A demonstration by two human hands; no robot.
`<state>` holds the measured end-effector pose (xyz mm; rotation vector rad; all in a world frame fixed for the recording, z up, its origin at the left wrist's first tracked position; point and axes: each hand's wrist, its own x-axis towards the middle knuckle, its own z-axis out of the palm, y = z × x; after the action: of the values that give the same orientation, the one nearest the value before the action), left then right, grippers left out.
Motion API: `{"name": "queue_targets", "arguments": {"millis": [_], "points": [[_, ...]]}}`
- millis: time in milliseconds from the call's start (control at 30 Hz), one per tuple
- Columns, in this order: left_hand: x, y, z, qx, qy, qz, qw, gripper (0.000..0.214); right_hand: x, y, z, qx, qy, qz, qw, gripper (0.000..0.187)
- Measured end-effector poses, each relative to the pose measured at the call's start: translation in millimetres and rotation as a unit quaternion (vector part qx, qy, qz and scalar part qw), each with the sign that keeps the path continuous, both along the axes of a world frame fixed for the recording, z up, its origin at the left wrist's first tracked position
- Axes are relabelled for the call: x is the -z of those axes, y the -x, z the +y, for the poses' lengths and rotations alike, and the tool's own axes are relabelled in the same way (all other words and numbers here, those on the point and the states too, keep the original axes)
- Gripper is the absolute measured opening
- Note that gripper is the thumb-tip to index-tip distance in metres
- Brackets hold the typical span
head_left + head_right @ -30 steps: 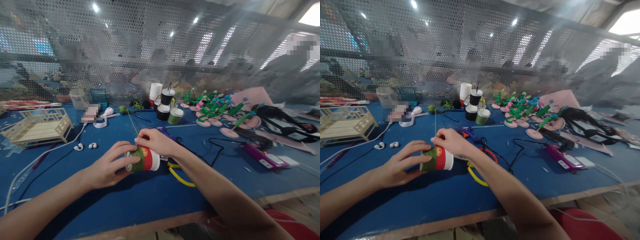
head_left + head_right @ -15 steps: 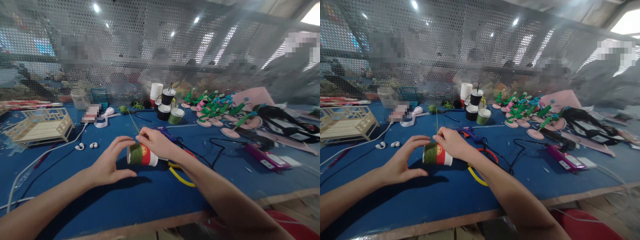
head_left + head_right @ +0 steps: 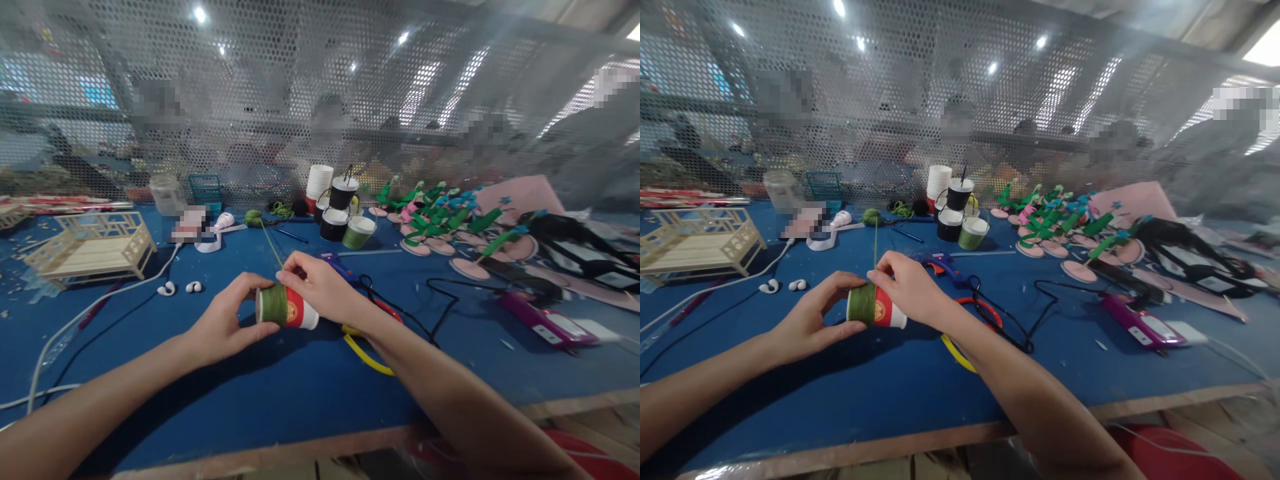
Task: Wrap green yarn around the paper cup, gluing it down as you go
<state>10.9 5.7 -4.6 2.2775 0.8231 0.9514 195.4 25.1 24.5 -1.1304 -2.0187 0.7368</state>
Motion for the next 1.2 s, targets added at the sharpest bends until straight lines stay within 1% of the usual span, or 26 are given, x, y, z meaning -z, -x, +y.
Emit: {"name": "queue_targets", "arguments": {"millis": [133,300,467,667,800,900,1033,1200], "points": [[0.0,1.5,0.7,0.012,-0.062,0.011,0.998,0.041,-1.6,-2.0,1.4,-0.005,-0.007,0.006,1.0,0.017],[-0.7,2.6,-0.2,0.016,-0.106,0.041,0.993,0.04,-1.2,-2.9,2.5,-0.008,-0.009,0.005,1.0,0.015],[-1.9,2.6,-0.4,0.015,-0.113,0.047,0.992,0.039,-2.9,-3.0,1.0,-0.012,-0.012,0.014,1.0,0.015],[-3.9,2.5,0.0,0.027,-0.099,0.045,0.994,0.04,-1.6,-2.7,2.2,-0.003,-0.026,0.02,0.999,0.017],[-2.4,3.7,-0.4,0.05,-0.124,0.069,0.989,0.038,-0.8,-1.6,3.0,-0.008,-0.004,0.022,1.0,0.017],[-1.4,4.5,-0.6,0.05,-0.145,0.107,0.982,0.035,-2.5,-1.2,2.0,-0.017,0.012,0.03,0.999,0.017],[-2.2,4.4,-1.0,0.058,-0.167,0.139,0.974,0.033,-5.1,-1.2,0.3,-0.027,0.014,0.037,0.999,0.016],[-4.0,3.6,-1.3,0.072,-0.173,0.142,0.972,0.031,-4.6,-1.6,1.4,-0.051,0.022,0.036,0.998,0.014]]}}
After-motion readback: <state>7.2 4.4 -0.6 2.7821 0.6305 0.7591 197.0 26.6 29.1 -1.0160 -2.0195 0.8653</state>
